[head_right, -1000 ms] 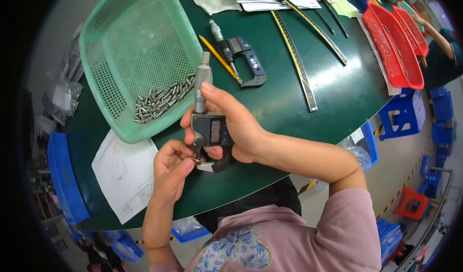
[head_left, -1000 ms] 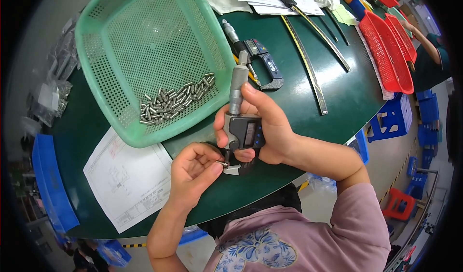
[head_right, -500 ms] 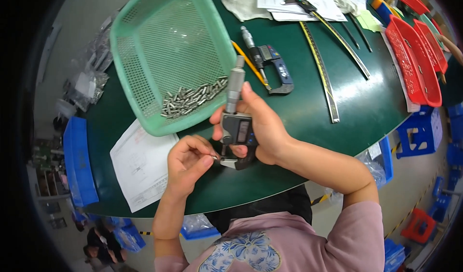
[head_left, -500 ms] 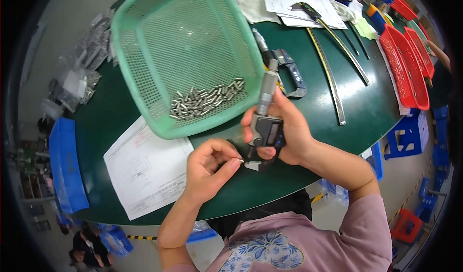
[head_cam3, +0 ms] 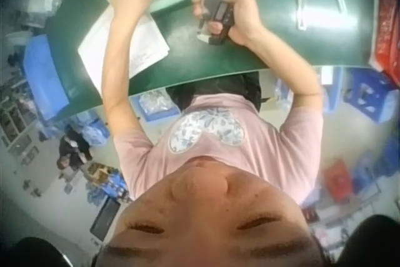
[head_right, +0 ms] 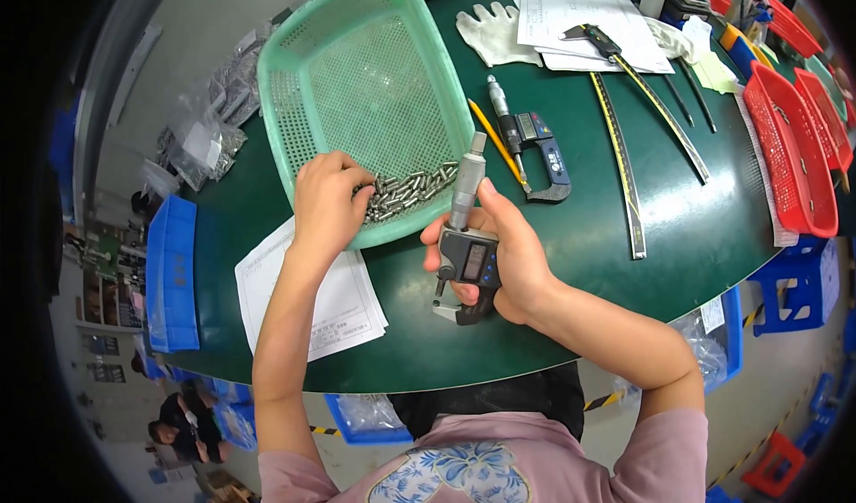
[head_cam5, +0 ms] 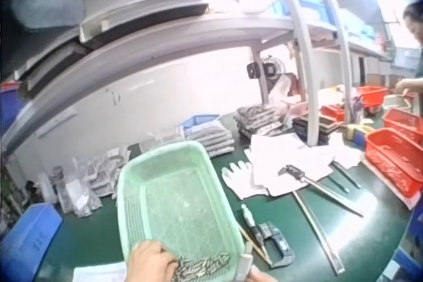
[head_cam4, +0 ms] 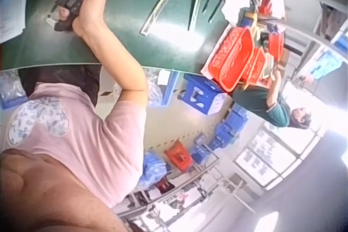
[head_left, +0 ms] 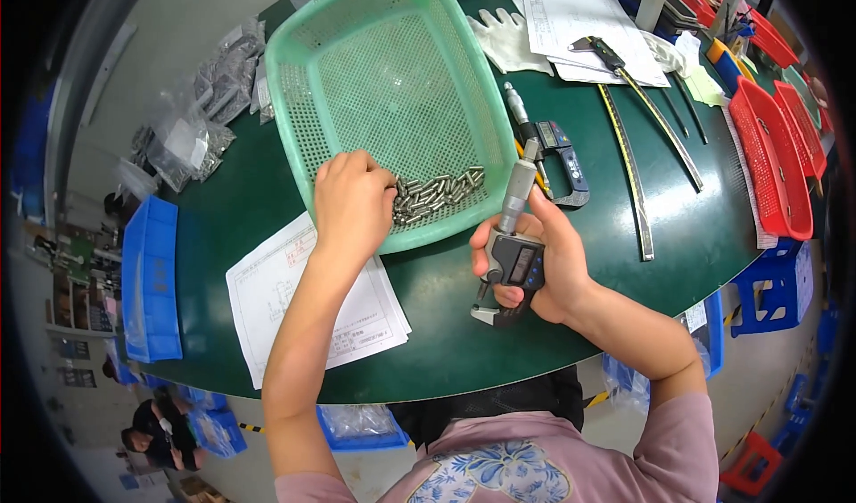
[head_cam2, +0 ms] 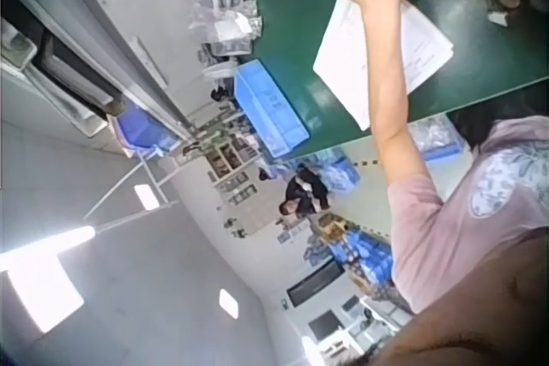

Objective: Measuring the diameter of metal screws using a digital micrometer at a quality control workbench.

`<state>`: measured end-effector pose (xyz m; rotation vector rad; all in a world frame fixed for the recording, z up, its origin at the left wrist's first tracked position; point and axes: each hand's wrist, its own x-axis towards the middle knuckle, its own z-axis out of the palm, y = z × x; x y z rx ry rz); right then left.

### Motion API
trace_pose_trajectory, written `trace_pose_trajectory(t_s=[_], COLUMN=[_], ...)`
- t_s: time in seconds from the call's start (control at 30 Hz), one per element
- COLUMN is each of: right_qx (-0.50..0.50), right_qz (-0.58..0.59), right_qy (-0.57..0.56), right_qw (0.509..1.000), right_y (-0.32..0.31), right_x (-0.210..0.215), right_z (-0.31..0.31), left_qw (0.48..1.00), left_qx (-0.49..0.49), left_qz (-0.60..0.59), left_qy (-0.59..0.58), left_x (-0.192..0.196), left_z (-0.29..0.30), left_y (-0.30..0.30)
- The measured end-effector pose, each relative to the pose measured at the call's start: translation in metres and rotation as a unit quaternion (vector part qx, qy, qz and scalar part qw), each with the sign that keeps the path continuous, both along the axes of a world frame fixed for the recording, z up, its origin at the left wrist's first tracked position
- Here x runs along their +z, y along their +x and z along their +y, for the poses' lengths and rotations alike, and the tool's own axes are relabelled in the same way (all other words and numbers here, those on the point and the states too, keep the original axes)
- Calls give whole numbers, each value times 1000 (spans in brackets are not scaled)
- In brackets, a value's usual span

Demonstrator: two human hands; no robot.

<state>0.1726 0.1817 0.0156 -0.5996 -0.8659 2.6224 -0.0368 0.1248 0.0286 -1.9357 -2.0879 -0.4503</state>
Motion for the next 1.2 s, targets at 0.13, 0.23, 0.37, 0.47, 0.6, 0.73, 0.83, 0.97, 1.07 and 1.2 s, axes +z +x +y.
trace_pose_trajectory(t_s=[0.13, 0.23, 0.37, 0.47, 0.6, 0.73, 0.83, 0.97, 1.07, 1.2], right_qx=[0, -4, 1, 0, 4, 10, 10, -2, -5, 14], right_qz=[-7, 9, 68, 69, 67, 56, 61, 51, 44, 25], right_qy=[-1, -28, -80, -76, -91, -90, -96, -87, -71, -40], right_qw=[1000, 1000, 994, 995, 994, 994, 993, 995, 996, 999], right_y=[2, 5, 5, 5, 4, 2, 4, 4, 2, 2], right_x=[1, -1, 4, 3, 3, 0, 2, 3, 2, 3], right_z=[0, 4, 9, 8, 7, 6, 4, 3, 3, 4], left_qw=[1000, 944, 757, 646, 626, 611, 607, 595, 602, 606], left_qx=[-3, 18, -95, -133, -138, -126, -126, -126, -121, -109], left_qz=[9, -326, -646, -751, -764, -778, -781, -789, -784, -783], left_qy=[-7, 52, -6, -34, -64, -75, -79, -88, -88, -91], left_x=[4, 8, 0, -11, -16, -18, -17, -21, -20, -19], left_z=[-2, -14, -49, -57, -59, -61, -62, -62, -62, -63], left_y=[2, 27, 63, 71, 76, 79, 80, 80, 80, 80])
